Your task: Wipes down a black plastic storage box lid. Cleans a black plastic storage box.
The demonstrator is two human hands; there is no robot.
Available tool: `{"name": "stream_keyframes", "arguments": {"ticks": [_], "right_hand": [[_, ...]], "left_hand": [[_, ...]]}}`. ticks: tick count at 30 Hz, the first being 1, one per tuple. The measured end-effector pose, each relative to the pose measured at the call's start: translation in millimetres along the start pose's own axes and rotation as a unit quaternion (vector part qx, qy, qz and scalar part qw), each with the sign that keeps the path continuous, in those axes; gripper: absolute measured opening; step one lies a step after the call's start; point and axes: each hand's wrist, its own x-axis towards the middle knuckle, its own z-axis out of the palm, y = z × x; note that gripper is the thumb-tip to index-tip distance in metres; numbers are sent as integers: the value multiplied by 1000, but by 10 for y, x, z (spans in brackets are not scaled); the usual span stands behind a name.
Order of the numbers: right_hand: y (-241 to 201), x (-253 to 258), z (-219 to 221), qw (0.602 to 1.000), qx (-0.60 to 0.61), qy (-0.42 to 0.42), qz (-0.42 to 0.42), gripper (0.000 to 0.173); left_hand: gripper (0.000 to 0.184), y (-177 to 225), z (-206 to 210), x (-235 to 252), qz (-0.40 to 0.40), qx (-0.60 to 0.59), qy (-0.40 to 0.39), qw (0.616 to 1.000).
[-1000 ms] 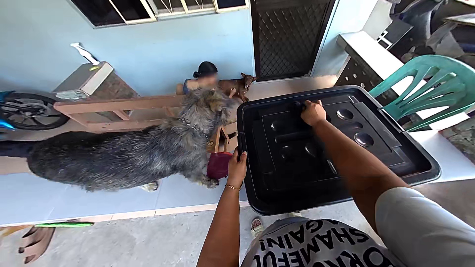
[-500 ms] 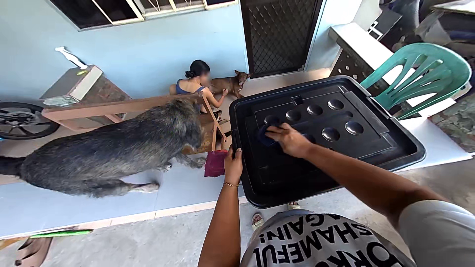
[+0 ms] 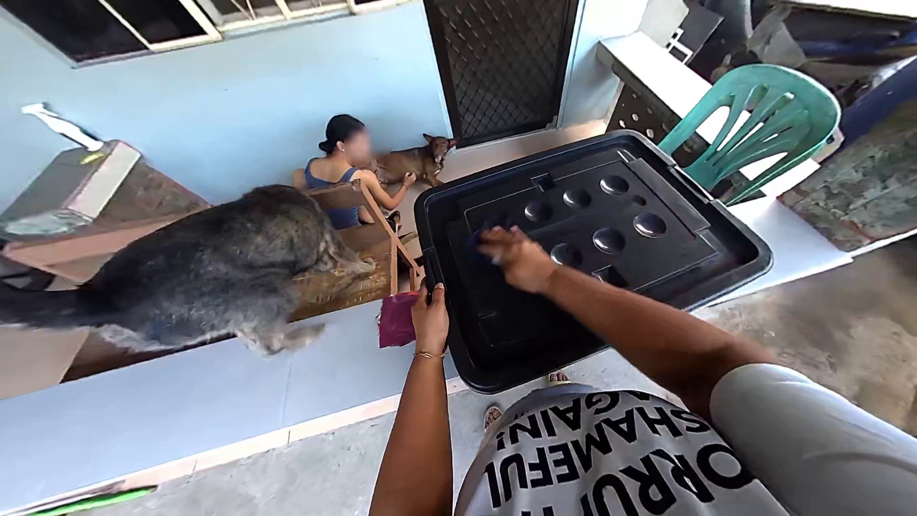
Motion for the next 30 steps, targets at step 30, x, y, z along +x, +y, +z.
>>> {"name": "stream_keyframes", "arguments": {"ticks": [30], "right_hand": [[63,-886,-336,989,-105,-36,-93,41]], "left_hand": [[46,-102,16,-22,-16,-25,-11,999]]}}
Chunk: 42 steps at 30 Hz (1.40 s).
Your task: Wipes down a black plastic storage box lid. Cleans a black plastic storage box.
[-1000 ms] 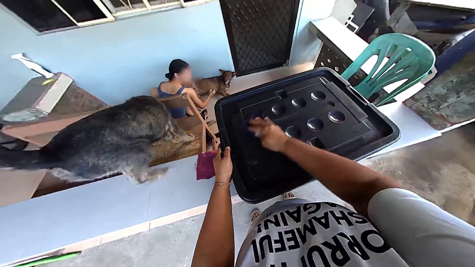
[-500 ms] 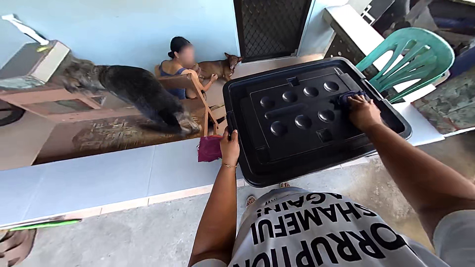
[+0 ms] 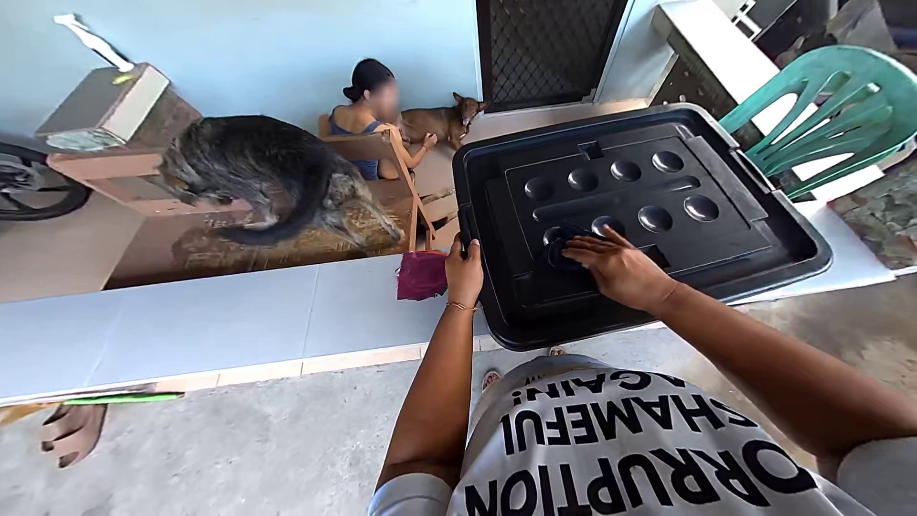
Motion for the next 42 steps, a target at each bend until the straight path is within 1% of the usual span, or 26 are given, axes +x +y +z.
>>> {"name": "stream_keyframes", "arguments": {"ticks": [2,5,7,8,10,12,14,15,17,19,22,25,28,29,32,34,36,38,39,42], "right_hand": [[34,109,40,1000,-10,-1,21,41],[-70,260,150,995,89,20,44,38],[-208,252,228,987,153,40,25,38],[-281,226,283,988,149,48,2,38],[-415,173,368,992,105,50,-38,40],[-531,127,408,995,75,33,-64,41],[-673,132,403,997,15,8,-74,41],[-743,162,373,998,-24,-12,-62,39],[-890,248,296,993,-85,-75,-28,40],[-982,323,229,986,-118,-118,-8,40],[-939,310,140,986,-114,-121,-4,38],[-896,253,2,985,-114,-124,26,33],[-1014,315,-11,979,-137,-138,59,32],[-1065,339,27,978,-139,-137,73,31],[-1095,372,188,986,-127,-68,85,26],[-1033,328,212,992,-93,-38,79,27],[-975,210,193,995,-67,-28,68,28],[-959,125,214,994,-98,3,41,31],[-983,110,238,992,-118,12,41,32],[-1118,214,299,987,-138,9,85,32]], "left_hand": [[47,1,11,3,9,1,-13,1000],[47,12,2,-21,4,9,-13,1000],[46,33,-4,-27,-3,3,-9,1000],[47,38,-6,-29,-8,1,-9,1000],[48,39,-11,-40,-11,0,-9,1000],[48,26,-3,-45,-3,-11,-9,1000],[49,15,3,-15,-2,-19,-7,1000],[49,17,-1,-7,-6,-23,-10,1000],[50,15,-5,-3,-17,-29,-17,999],[50,18,-13,9,-25,-31,-26,999],[51,7,-32,2,-38,-15,-32,999],[50,8,-35,29,-33,-18,-37,999],[50,25,-34,41,-36,-20,-48,998],[51,27,-38,34,-38,-14,-51,998],[52,58,-59,39,-43,1,-57,997],[51,72,-66,44,-45,-6,-56,997],[50,69,-76,41,-44,-9,-59,997],[50,77,-92,51,-34,-13,-61,997],[51,78,-101,52,-31,-11,-65,997],[51,76,-109,42,-32,4,-73,997]]}}
